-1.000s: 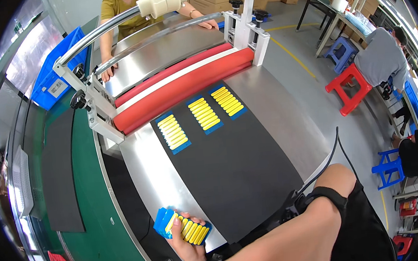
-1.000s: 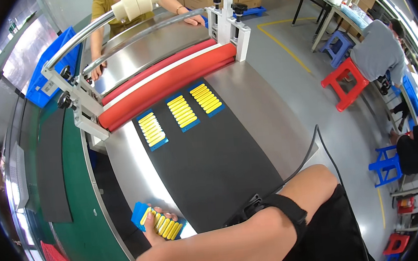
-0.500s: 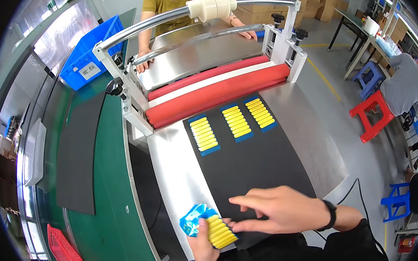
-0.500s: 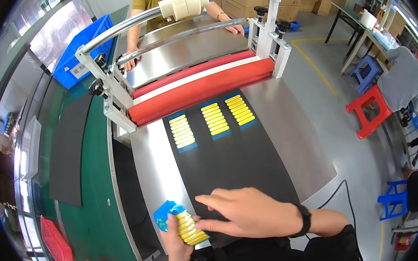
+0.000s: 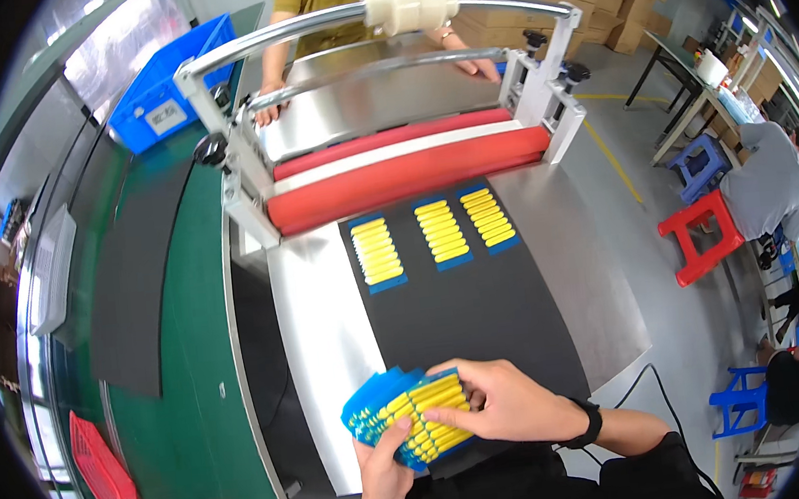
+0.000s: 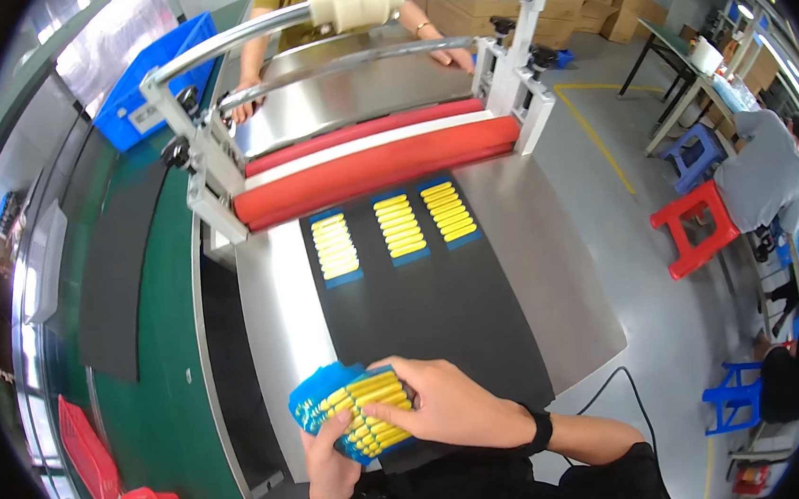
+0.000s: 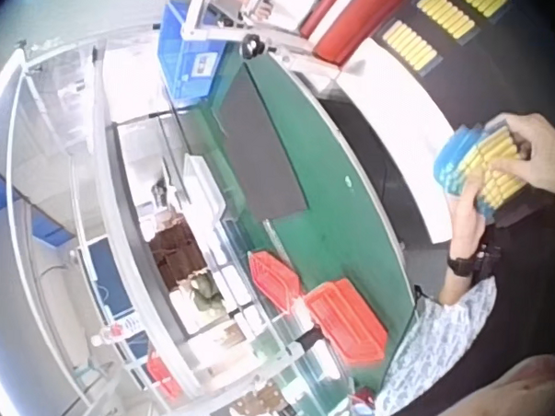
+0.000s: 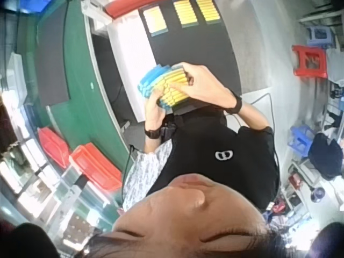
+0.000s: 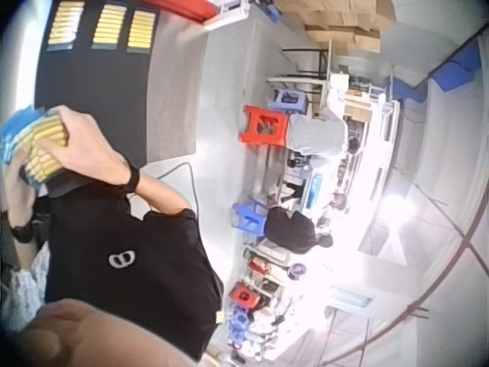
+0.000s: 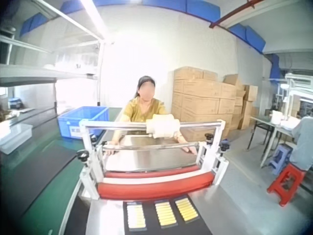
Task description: The person is assembling small yellow and blue components on a foam sheet and processing them through a rolling machine.
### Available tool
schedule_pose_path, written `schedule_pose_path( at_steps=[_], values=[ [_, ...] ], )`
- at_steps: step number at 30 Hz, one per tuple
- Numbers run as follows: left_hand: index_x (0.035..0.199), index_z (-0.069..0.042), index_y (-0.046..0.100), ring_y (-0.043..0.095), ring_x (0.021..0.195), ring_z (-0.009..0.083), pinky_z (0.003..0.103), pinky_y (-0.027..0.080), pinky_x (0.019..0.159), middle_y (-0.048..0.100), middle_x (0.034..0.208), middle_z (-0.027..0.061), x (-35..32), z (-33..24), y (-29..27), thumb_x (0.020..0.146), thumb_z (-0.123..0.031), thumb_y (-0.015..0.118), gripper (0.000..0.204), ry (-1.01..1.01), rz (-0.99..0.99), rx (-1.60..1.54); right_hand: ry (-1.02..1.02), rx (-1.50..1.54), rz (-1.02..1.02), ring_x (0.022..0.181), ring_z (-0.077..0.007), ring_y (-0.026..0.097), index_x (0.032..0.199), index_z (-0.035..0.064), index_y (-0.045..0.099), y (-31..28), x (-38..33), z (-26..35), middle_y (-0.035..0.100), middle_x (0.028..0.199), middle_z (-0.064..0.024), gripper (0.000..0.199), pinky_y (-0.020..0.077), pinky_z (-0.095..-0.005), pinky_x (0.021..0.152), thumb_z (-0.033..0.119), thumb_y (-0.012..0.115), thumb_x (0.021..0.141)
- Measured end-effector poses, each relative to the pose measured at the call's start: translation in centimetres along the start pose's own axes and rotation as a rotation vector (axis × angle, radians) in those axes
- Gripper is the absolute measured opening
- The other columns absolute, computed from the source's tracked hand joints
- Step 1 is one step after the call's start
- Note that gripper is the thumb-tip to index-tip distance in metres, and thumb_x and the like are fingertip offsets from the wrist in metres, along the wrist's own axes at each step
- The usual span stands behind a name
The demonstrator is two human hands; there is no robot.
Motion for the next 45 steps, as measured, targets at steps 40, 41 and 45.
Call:
schedule_pose_path(
  at_steps=[40, 41, 45],
  values=[
    [0.124, -0.002, 0.052, 0.070, 0.076, 0.0283, 0.041, 0.060, 0.069, 0.066, 0.095, 0.0166, 2.1, -3.6, -9.4, 0.086, -0.004, 0.071, 0.042, 0.069, -0.218, -0.019, -0.155, -0.620, -0.215, 0.072, -0.0384, 0.067, 0.094, -0.0095, 0.065, -2.6, 9.6, 0.0, 0.066, 0.078, -0.0250, 0.023, 0.0526, -0.0385, 0.064, 0.013, 0.067, 0.091],
    [0.124, -0.002, 0.052, 0.070, 0.075, 0.0279, 0.041, 0.060, 0.068, 0.066, 0.095, 0.0164, 2.1, -3.6, -9.4, 0.086, -0.004, 0.071, 0.042, 0.072, -0.222, -0.021, -0.102, -0.567, -0.213, 0.068, -0.0355, 0.067, 0.094, -0.0099, 0.065, -3.7, 9.4, -0.5, 0.066, 0.077, -0.0242, 0.024, 0.0524, -0.0372, 0.063, 0.013, 0.068, 0.091],
    [0.124, -0.003, 0.052, 0.069, 0.075, 0.0273, 0.041, 0.060, 0.068, 0.066, 0.095, 0.0158, 2.2, -3.7, -9.0, 0.086, -0.004, 0.071, 0.042, 0.095, -0.213, -0.018, 0.001, -0.531, -0.244, 0.062, -0.0288, 0.066, 0.089, -0.0111, 0.064, -5.9, 8.6, -1.4, 0.066, 0.072, -0.0220, 0.027, 0.0513, -0.0351, 0.061, 0.015, 0.070, 0.090]
  ],
)
Point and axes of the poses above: each hand's wrist, its own x-axis towards the middle knuckle, its own y-axis out of the palm, z = x × y, the point moved 6 cm from there along x, towards the middle knuckle
